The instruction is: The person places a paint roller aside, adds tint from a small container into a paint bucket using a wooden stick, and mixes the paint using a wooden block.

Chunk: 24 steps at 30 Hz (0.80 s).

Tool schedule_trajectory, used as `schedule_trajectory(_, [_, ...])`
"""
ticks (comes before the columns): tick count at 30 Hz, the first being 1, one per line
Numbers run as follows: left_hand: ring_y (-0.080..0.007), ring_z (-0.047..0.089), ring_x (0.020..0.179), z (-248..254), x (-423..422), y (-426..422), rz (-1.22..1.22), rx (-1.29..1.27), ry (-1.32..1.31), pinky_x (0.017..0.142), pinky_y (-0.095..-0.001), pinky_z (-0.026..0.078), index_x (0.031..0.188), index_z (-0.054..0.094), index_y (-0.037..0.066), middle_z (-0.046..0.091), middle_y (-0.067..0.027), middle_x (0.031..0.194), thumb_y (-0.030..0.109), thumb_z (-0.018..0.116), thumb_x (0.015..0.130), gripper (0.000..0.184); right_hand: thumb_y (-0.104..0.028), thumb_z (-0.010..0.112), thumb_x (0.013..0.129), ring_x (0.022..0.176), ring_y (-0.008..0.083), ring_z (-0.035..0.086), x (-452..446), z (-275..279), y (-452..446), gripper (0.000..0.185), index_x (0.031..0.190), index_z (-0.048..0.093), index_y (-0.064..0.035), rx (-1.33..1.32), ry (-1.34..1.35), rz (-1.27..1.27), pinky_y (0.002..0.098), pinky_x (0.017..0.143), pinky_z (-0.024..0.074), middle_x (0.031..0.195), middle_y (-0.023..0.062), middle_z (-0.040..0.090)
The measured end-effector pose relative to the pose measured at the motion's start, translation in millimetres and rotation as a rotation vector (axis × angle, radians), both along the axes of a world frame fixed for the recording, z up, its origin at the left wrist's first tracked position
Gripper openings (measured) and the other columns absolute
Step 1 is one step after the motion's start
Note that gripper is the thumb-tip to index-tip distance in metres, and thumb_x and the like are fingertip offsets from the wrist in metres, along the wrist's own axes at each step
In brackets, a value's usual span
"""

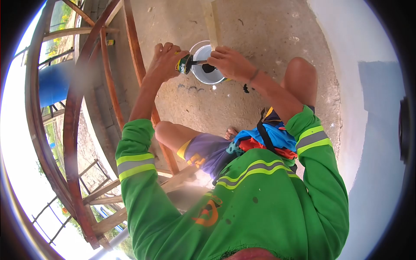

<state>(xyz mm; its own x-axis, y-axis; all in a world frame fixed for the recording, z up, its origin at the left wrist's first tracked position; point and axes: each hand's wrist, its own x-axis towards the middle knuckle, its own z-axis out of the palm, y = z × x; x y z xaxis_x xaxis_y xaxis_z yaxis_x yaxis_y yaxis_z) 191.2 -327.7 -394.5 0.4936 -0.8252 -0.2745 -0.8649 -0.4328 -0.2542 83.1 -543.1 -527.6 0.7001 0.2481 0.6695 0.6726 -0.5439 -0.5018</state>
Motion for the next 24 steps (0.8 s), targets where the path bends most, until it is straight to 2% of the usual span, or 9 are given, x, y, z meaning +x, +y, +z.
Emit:
schedule_trajectory(2, [-0.0212, 0.052, 0.117, 1.1, -0.4, -2.5, 0.003, 0.019, 0.015, 0.102, -0.0421, 0.032, 0.122, 0.066, 0.024, 0.065, 0.0006, 0.110, 0.011, 0.082, 0.066, 0.059, -0.009, 0.065, 0.081, 0.100, 0.0237, 0.060, 0.2, -5.5, 9.3, 0.029, 0.109, 0.063, -0.0129, -0.045, -0.012, -0.044, 0.0370, 0.093, 0.0480, 0.099, 0.0028, 0.065])
schedule_trajectory(5, [-0.0215, 0.052, 0.117, 3.8, -2.4, -19.2, 0.031, 0.105, 0.045, 0.102, -0.0420, 0.032, 0.122, 0.066, 0.023, 0.065, -0.0003, 0.109, 0.011, 0.082, 0.064, 0.062, -0.010, 0.066, 0.081, 0.101, 0.0231, 0.059, 1.6, -0.7, 18.0, 0.030, 0.110, 0.063, -0.0135, -0.109, -0.036, -0.080, 0.0374, 0.093, 0.0475, 0.101, 0.0026, 0.064])
schedule_trajectory(7, [-0.0226, 0.051, 0.120, -0.5, -0.1, -25.3, 0.053, 0.175, 0.045, 0.105, -0.0430, 0.031, 0.125, 0.065, 0.022, 0.064, -0.0014, 0.112, 0.012, 0.084, 0.061, 0.067, -0.009, 0.065, 0.081, 0.101, 0.0235, 0.059, -0.2, -2.6, 17.6, 0.028, 0.109, 0.063, -0.0133, -0.116, 0.022, -0.078, 0.0378, 0.092, 0.0475, 0.101, 0.0032, 0.064])
schedule_trajectory(11, [-0.0237, 0.051, 0.120, -9.0, 3.2, -29.6, 0.074, 0.223, 0.008, 0.106, -0.0430, 0.031, 0.125, 0.066, 0.022, 0.065, -0.0032, 0.113, 0.013, 0.084, 0.062, 0.067, -0.006, 0.064, 0.082, 0.099, 0.0247, 0.060, -10.9, -2.2, 4.6, 0.026, 0.107, 0.061, -0.0123, -0.056, 0.128, -0.049, 0.0386, 0.089, 0.0475, 0.098, 0.0047, 0.063])
schedule_trajectory(13, [-0.0243, 0.051, 0.121, -10.8, 4.2, -31.8, 0.102, 0.245, 0.019, 0.106, -0.0430, 0.031, 0.126, 0.066, 0.022, 0.065, -0.0040, 0.113, 0.014, 0.085, 0.061, 0.068, -0.005, 0.064, 0.082, 0.096, 0.0251, 0.060, -17.3, -1.6, 0.1, 0.027, 0.107, 0.060, -0.0115, -0.002, 0.120, -0.092, 0.0386, 0.088, 0.0476, 0.096, 0.0052, 0.062])
schedule_trajectory(16, [-0.0229, 0.053, 0.116, -11.6, 5.9, -28.9, 0.044, 0.175, -0.026, 0.098, -0.0406, 0.032, 0.121, 0.068, 0.025, 0.066, -0.0026, 0.105, 0.015, 0.084, 0.062, 0.062, -0.004, 0.064, 0.081, 0.095, 0.0253, 0.060, -20.4, -3.2, -0.6, 0.028, 0.108, 0.059, -0.0105, 0.045, 0.090, -0.140, 0.0381, 0.087, 0.0475, 0.095, 0.0056, 0.061])
schedule_trajectory(19, [-0.0231, 0.052, 0.117, -7.8, 7.4, -28.5, 0.059, 0.151, 0.012, 0.099, -0.0406, 0.032, 0.122, 0.068, 0.025, 0.066, -0.0031, 0.106, 0.014, 0.084, 0.061, 0.063, -0.005, 0.065, 0.081, 0.094, 0.0252, 0.060, -21.6, -2.6, 1.3, 0.028, 0.108, 0.059, -0.0100, 0.049, 0.037, -0.164, 0.0379, 0.086, 0.0473, 0.094, 0.0057, 0.061])
schedule_trajectory(24, [-0.0231, 0.052, 0.117, 2.8, 2.0, -43.7, 0.088, 0.267, 0.033, 0.103, -0.0410, 0.031, 0.123, 0.067, 0.024, 0.065, -0.0037, 0.107, 0.015, 0.086, 0.060, 0.066, -0.005, 0.067, 0.079, 0.096, 0.0270, 0.060, -17.7, 6.6, 4.6, 0.025, 0.102, 0.059, -0.0072, -0.011, 0.036, -0.215, 0.0383, 0.087, 0.0481, 0.094, 0.0074, 0.061])
